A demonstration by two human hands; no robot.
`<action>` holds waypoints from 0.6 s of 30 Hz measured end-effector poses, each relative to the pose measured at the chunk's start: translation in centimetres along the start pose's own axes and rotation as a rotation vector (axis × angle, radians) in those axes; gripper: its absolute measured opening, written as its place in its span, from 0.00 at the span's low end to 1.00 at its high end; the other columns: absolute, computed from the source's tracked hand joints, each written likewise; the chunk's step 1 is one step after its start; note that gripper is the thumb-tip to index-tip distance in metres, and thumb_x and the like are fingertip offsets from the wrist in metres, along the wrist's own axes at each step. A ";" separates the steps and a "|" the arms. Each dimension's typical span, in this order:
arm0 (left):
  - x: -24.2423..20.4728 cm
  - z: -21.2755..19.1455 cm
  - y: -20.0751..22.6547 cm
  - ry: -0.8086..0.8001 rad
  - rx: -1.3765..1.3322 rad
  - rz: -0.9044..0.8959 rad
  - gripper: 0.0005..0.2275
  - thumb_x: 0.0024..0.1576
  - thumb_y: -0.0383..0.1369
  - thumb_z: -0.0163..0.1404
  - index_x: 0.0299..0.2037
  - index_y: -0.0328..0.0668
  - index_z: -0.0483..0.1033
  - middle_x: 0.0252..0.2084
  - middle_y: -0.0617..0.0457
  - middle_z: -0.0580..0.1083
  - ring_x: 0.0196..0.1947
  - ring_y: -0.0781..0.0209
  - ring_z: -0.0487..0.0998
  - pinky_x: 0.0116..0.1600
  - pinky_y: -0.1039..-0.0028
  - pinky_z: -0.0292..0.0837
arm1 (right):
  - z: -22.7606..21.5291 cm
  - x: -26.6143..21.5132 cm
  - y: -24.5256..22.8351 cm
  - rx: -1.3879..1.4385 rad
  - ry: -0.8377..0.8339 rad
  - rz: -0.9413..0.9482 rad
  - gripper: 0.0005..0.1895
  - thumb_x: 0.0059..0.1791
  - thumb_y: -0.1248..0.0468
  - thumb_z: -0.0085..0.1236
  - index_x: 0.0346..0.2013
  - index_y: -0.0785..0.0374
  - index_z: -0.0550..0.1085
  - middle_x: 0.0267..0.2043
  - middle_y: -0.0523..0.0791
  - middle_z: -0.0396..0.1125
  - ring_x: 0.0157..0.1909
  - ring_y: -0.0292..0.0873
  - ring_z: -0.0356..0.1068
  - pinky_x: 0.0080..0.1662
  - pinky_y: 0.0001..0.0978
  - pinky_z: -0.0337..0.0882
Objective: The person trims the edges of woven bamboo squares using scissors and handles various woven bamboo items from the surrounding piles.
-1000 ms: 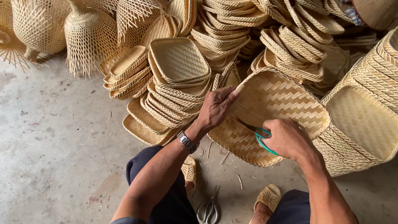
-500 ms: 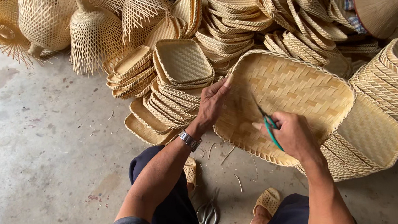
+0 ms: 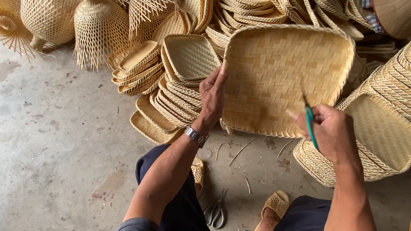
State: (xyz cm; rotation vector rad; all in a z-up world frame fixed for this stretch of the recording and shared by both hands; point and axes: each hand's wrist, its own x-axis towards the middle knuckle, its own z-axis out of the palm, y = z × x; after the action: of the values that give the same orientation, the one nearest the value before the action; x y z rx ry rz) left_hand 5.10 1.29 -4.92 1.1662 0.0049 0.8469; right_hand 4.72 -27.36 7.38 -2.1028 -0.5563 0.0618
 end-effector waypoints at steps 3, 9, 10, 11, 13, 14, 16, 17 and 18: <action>0.4 -0.3 -0.5 0.028 -0.102 -0.016 0.17 0.67 0.39 0.49 0.59 0.33 0.77 0.45 0.59 0.79 0.43 0.75 0.74 0.48 0.82 0.71 | 0.4 -0.6 -0.6 -0.435 0.015 0.043 0.21 0.44 0.51 0.71 0.25 0.66 0.75 0.18 0.48 0.69 0.20 0.42 0.67 0.26 0.36 0.65; 0.2 -0.5 -0.6 0.028 -0.158 -0.017 0.17 0.68 0.38 0.49 0.58 0.32 0.77 0.46 0.59 0.79 0.44 0.75 0.74 0.49 0.82 0.70 | 2.4 -0.3 -0.2 -0.589 0.044 -0.087 0.23 0.46 0.48 0.69 0.25 0.65 0.74 0.18 0.46 0.68 0.20 0.43 0.68 0.27 0.38 0.67; 0.2 -0.5 -0.6 0.032 -0.172 -0.015 0.16 0.67 0.38 0.49 0.58 0.33 0.77 0.47 0.59 0.79 0.46 0.75 0.74 0.51 0.82 0.71 | 2.9 -0.3 -0.1 -0.602 -0.020 -0.047 0.23 0.47 0.47 0.67 0.25 0.63 0.74 0.17 0.45 0.68 0.19 0.42 0.68 0.26 0.39 0.67; 0.3 -0.4 -0.5 0.035 -0.187 -0.013 0.16 0.67 0.38 0.50 0.58 0.33 0.77 0.48 0.58 0.79 0.47 0.75 0.75 0.52 0.82 0.71 | 3.3 -0.3 0.0 -0.614 -0.085 -0.008 0.23 0.48 0.46 0.65 0.26 0.62 0.74 0.17 0.44 0.68 0.19 0.42 0.69 0.25 0.39 0.68; 0.4 -0.4 -0.3 0.032 -0.173 0.005 0.16 0.69 0.37 0.50 0.59 0.32 0.78 0.47 0.57 0.79 0.46 0.74 0.74 0.50 0.81 0.70 | 4.0 -0.2 0.1 -0.617 -0.276 0.029 0.25 0.43 0.43 0.68 0.22 0.63 0.75 0.16 0.43 0.68 0.18 0.39 0.69 0.25 0.36 0.66; 0.4 -0.4 -0.1 0.031 -0.167 0.015 0.16 0.70 0.37 0.50 0.59 0.31 0.79 0.47 0.56 0.79 0.45 0.73 0.73 0.49 0.80 0.69 | 4.1 -0.2 0.0 -0.618 -0.371 0.048 0.26 0.40 0.42 0.70 0.21 0.63 0.76 0.15 0.42 0.68 0.18 0.38 0.69 0.25 0.35 0.65; 0.3 -0.4 0.3 0.024 -0.128 0.044 0.16 0.68 0.37 0.50 0.59 0.33 0.77 0.49 0.56 0.79 0.46 0.73 0.75 0.50 0.81 0.71 | 3.9 -0.1 -0.1 -0.633 -0.417 0.132 0.24 0.41 0.43 0.70 0.22 0.62 0.76 0.15 0.41 0.67 0.17 0.38 0.66 0.25 0.33 0.63; 0.3 -0.5 0.6 0.020 -0.107 0.058 0.16 0.67 0.37 0.50 0.59 0.34 0.77 0.49 0.56 0.79 0.47 0.74 0.75 0.51 0.81 0.71 | 3.5 0.1 -0.2 -0.640 -0.439 0.174 0.24 0.42 0.43 0.69 0.22 0.61 0.77 0.15 0.40 0.67 0.17 0.38 0.65 0.25 0.32 0.62; 0.3 -0.5 0.9 0.013 -0.109 0.046 0.16 0.67 0.37 0.50 0.59 0.35 0.76 0.49 0.57 0.80 0.47 0.74 0.76 0.51 0.81 0.72 | 2.9 0.1 -0.1 -0.600 -0.317 0.150 0.24 0.44 0.44 0.68 0.22 0.62 0.76 0.15 0.41 0.66 0.17 0.38 0.64 0.24 0.32 0.60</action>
State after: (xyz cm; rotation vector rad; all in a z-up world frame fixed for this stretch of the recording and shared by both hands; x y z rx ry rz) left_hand 4.55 1.98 -4.32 1.0621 -0.0574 0.8849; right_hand 4.08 -25.00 5.88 -2.7443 -0.6606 0.3566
